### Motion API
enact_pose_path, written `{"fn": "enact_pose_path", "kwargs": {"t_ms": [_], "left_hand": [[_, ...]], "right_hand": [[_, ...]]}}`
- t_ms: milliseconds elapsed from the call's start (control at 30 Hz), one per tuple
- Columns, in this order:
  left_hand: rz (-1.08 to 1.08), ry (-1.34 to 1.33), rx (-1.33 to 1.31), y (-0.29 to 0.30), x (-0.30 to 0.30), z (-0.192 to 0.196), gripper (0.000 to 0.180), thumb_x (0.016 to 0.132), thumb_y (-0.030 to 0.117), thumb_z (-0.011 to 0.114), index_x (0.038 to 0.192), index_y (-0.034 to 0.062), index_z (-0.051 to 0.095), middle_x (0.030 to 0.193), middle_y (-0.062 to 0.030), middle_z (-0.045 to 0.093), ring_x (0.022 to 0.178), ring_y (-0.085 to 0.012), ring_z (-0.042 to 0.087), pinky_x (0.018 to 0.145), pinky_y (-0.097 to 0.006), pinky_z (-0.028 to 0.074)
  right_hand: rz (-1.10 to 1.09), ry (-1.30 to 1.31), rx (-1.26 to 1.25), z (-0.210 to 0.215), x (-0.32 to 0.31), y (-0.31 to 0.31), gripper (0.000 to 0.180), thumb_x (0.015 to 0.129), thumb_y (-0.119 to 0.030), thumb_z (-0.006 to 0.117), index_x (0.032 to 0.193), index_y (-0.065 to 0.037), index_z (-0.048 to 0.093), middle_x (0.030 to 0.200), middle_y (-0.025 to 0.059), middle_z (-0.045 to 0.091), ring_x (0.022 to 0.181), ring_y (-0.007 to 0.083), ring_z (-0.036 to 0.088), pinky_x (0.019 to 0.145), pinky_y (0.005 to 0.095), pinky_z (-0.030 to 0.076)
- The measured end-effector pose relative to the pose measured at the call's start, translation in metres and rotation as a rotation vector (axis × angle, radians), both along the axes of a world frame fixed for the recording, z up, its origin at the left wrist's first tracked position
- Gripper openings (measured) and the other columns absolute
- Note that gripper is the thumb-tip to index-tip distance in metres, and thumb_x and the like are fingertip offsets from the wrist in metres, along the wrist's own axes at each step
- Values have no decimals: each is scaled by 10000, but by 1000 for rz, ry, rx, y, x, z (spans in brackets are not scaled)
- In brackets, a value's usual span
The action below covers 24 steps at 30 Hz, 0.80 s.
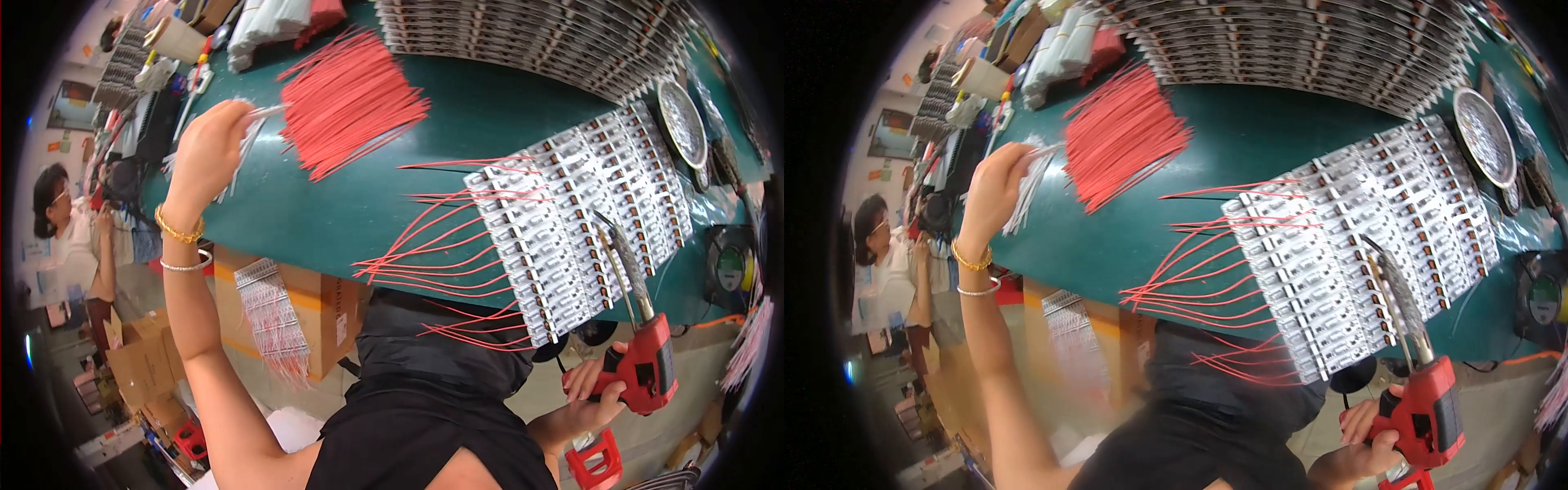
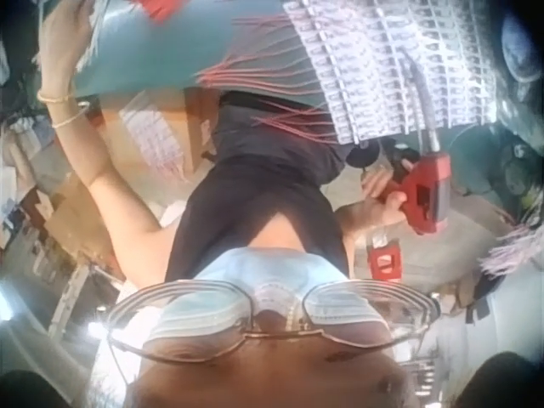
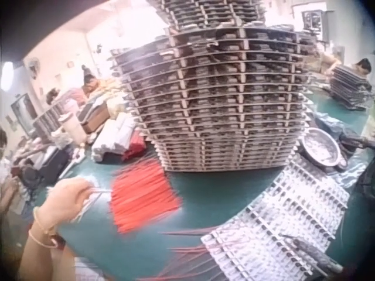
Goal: The person solders red and white wires onto an array of electronic boards using a soldering tool.
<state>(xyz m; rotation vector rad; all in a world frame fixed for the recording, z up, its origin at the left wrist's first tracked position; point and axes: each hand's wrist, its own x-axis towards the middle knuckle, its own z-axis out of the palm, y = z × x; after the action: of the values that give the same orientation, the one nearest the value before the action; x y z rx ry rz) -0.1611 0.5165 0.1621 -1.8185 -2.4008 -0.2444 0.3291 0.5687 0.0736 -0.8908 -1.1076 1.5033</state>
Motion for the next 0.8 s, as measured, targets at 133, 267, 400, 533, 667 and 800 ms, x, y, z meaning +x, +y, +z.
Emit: {"fn": "enact_pose_path", "kwargs": {"t_ms": [133,267,400,533,667,800], "left_hand": [[-34,144,-306,29,34,25,179,877,143,574,812,-19,610,804,-196,606,811,-380,583,714,-451,458],[-159,344,-421,45,61,32,138,779,98,626,686,-4,636,702,-188,612,758,-361,613,696,-439,487],[-269,560,-464,56,78,17,56,708,98,625,679,84,671,654,-102,655,662,-248,676,585,-353,532],[-273,481,-536,60,86,-6,35,660,59,630,630,60,649,634,-134,637,641,-293,658,569,-372,515],[-229,466,-598,60,84,-5,54,693,80,642,648,56,659,672,-139,647,669,-297,661,603,-385,520],[-194,279,-437,51,67,13,119,826,131,609,774,24,609,726,-176,628,693,-361,618,616,-447,479]], "right_hand": [[-50,-27,89,1,-4,2,579,961,-426,500,1248,64,388,470,1,355,324,95,328,354,246,340],[7,-15,99,0,-2,4,578,960,-428,498,1245,62,384,470,5,354,322,95,325,351,249,338],[17,10,109,-7,6,3,569,963,-420,496,1251,57,381,475,9,362,323,101,332,352,250,341],[21,28,98,-9,7,1,566,964,-415,498,1258,55,380,479,9,365,325,101,336,359,247,344],[49,36,95,-5,1,3,568,962,-414,502,1259,54,380,479,7,362,326,98,336,363,243,346],[19,26,99,-2,-3,2,566,962,-412,505,1254,57,383,479,5,360,326,96,337,354,243,340]]}}
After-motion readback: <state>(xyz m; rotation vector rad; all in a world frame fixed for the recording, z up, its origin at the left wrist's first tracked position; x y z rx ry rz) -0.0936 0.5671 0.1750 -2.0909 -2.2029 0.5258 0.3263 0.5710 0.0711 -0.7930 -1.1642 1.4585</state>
